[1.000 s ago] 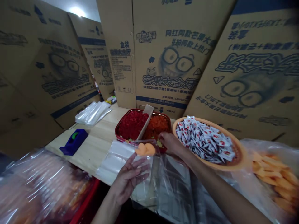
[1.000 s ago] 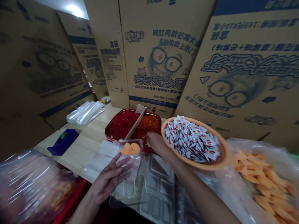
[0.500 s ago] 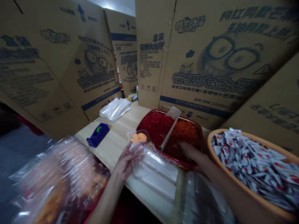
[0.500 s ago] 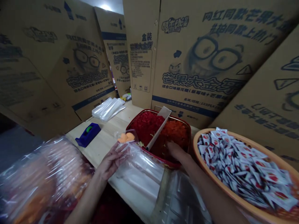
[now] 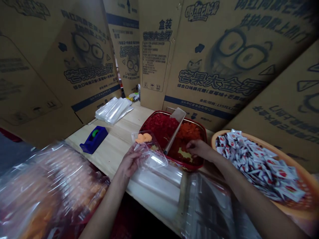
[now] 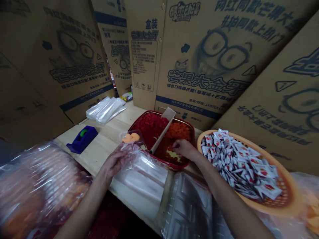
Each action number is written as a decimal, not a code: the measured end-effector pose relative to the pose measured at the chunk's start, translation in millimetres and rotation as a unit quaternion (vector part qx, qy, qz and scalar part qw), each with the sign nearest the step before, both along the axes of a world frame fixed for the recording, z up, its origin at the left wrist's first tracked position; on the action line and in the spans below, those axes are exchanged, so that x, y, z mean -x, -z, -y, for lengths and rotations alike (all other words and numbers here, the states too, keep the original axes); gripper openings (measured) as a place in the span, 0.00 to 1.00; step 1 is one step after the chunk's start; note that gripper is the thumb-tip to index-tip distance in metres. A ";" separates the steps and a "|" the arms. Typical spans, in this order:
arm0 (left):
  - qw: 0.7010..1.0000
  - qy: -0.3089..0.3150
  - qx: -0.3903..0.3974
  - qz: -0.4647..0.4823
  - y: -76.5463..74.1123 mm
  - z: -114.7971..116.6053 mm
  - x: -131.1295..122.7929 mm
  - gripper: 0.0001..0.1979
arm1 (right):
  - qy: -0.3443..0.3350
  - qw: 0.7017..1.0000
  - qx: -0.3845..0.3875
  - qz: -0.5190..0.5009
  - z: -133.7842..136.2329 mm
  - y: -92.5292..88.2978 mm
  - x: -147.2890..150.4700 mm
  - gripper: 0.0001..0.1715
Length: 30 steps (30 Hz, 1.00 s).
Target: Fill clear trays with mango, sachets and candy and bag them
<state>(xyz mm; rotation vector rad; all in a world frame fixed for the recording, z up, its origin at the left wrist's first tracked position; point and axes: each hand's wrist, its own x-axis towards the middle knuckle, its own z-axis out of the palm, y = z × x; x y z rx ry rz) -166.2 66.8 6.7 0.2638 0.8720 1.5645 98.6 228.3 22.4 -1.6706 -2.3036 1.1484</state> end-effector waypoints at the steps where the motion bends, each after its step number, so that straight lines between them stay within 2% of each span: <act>1: 1.000 -0.001 0.001 0.001 -0.2 -1.1 -0.6 0.26 | -0.004 1.000 0.009 -0.025 1.5 -5.5 0.2 0.06; 4: 1.000 -0.005 0.007 0.005 -0.7 -3.2 -1.6 0.26 | -0.030 0.999 -0.015 -0.028 2.7 -11.8 3.5 0.07; 8: 1.000 -0.007 0.007 0.001 -1.7 -3.6 -2.0 0.26 | -0.063 0.992 -0.089 0.068 -0.1 4.8 12.8 0.11; 12: 1.000 -0.010 0.008 0.004 -3.0 -3.6 -2.8 0.25 | -0.093 0.991 -0.060 0.078 3.0 27.5 22.4 0.11; 16: 1.000 -0.004 -0.002 0.010 -2.9 -3.8 -2.5 0.23 | -0.105 0.990 -0.044 0.084 7.6 33.8 25.6 0.09; 20: 1.000 0.004 -0.009 0.011 -0.9 -4.0 -0.5 0.21 | -0.077 0.991 -0.059 0.093 3.6 24.4 19.9 0.05; 23: 1.000 0.008 -0.017 0.013 1.9 -4.6 0.9 0.22 | -0.043 0.991 -0.098 0.087 3.8 7.7 17.3 0.06; 26: 1.000 0.009 -0.012 0.017 3.7 -5.3 1.2 0.22 | -0.027 0.993 -0.116 0.005 17.5 -14.6 26.0 0.06; 30: 1.000 0.010 -0.014 0.010 2.4 -5.0 0.1 0.21 | -0.095 0.984 -0.064 -0.133 51.0 -35.1 55.2 0.06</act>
